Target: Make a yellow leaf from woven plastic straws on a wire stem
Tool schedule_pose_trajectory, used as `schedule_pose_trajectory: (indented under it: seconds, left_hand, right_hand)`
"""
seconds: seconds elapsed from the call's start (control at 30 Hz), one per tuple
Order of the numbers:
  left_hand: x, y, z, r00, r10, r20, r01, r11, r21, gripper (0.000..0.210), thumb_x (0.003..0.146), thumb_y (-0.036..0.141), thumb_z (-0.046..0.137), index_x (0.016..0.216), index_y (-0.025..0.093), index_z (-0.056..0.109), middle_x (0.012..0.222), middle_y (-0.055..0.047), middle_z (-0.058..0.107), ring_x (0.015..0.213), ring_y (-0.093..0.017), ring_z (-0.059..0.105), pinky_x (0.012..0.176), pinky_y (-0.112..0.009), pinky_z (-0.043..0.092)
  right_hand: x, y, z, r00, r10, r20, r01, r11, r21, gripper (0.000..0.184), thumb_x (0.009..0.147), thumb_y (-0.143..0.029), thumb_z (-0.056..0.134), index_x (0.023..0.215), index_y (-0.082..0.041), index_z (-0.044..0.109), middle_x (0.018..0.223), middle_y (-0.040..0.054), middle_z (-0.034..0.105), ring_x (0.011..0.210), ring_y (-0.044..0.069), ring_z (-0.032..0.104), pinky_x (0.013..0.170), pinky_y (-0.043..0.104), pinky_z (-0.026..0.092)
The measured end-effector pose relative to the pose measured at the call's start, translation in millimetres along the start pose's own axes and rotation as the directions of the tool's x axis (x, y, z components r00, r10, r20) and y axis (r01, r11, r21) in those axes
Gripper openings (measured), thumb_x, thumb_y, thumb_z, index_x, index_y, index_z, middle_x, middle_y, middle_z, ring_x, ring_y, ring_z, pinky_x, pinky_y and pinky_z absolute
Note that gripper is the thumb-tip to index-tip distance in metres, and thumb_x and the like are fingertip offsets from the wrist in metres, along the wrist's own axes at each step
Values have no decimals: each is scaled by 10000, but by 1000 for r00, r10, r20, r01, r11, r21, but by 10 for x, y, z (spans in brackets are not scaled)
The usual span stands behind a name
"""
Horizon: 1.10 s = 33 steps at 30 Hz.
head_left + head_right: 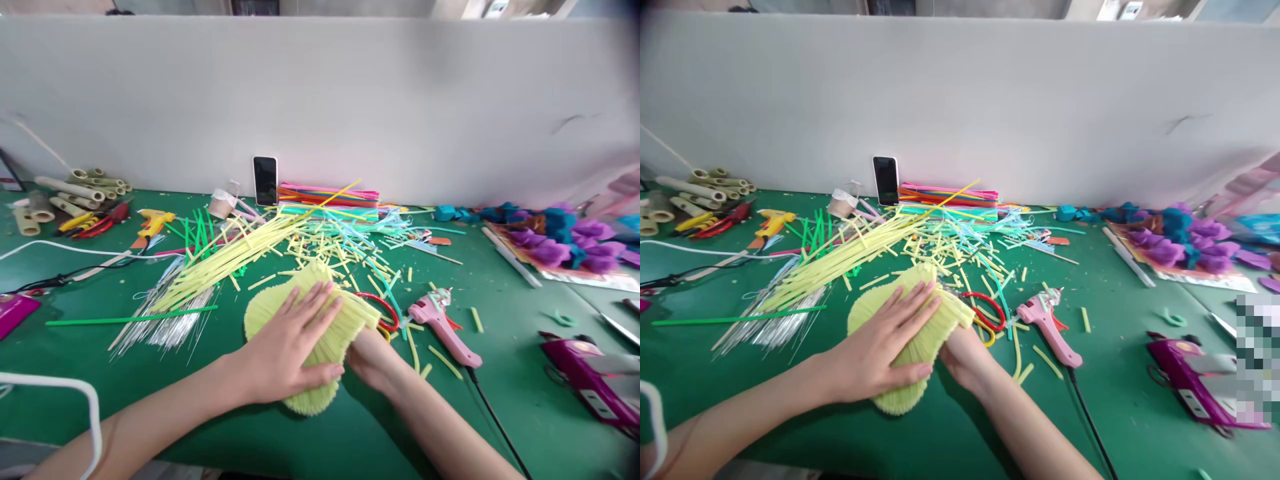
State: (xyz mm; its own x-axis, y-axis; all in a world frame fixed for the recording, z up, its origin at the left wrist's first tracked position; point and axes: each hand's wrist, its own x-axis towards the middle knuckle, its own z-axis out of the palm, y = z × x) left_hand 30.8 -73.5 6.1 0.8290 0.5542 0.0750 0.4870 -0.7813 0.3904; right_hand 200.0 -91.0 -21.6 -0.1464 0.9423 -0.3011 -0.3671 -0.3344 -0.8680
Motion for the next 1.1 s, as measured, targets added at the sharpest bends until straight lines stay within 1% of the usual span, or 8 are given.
schedule_pose_trajectory:
  seconds: [0.1,0.2,0.33,0.4,0.5,0.73,0.87,1.1]
  left_hand:
    - [-139,-139,132,994,-15,106,16,1000,-13,762,966,521,370,1564,189,34,1626,-123,45,1491,-320,52,1193,-547,96]
    - [-272,-154,195,985,-23,172,22,1000,6,850,901,596,453,1564,231,67,1629,-122,38,1483,-379,38,1163,-624,52]
    - [-428,-101,143,975,-54,218,36,996,85,957,782,467,639,1558,241,125,1634,-126,43,1479,-404,5,1137,-663,-3]
    - [-525,-89,91,969,-82,232,52,990,131,935,750,280,624,1553,262,145,1640,-88,37,1486,-378,-2,1150,-643,15]
    - [-690,-92,41,971,-82,224,48,987,155,959,713,139,552,1556,273,114,1642,-57,36,1490,-359,5,1158,-631,55]
    - [-964,-186,72,978,-107,177,74,980,184,876,822,230,535,1562,218,66,1634,-55,108,1494,-334,46,1170,-601,16]
    - [-1027,-267,82,985,-90,146,68,986,155,910,860,617,524,1559,213,104,1622,-73,183,1487,-334,108,1176,-572,-32]
    - [-1122,-303,17,995,-50,85,41,993,112,868,883,631,481,1557,219,122,1607,-127,220,1471,-315,202,1186,-546,16]
  right_hand:
    - [-189,-45,-190,987,147,65,-126,958,-258,325,834,-471,656,1006,-196,669,831,31,733,784,187,711,763,337,566]
    - [-424,-50,-387,975,218,36,-155,790,-593,334,878,-486,578,833,-160,640,667,25,685,588,170,687,568,278,555]
    - [-669,30,-444,986,-167,6,67,359,-931,208,904,-381,574,927,-187,645,740,35,693,587,170,660,557,286,541]
    - [-712,91,-391,895,-383,231,280,77,-957,182,903,-297,595,1050,-205,649,922,78,701,781,209,680,697,336,564]
    - [-652,160,-287,746,-410,524,510,-155,-846,289,902,-251,611,1191,-242,631,1192,127,633,1106,284,597,906,443,527]
    - [-86,130,-255,741,-422,522,451,-262,-853,353,944,-274,538,1284,-180,564,1314,146,600,1320,322,453,1039,529,427]
    - [177,37,-257,711,-317,627,490,-416,-766,212,948,-163,492,1072,-156,663,1011,123,692,980,264,628,925,466,483]
    - [-70,-69,-158,668,-221,711,579,-446,-682,316,946,-57,358,1097,-135,624,998,131,638,890,233,583,759,352,505]
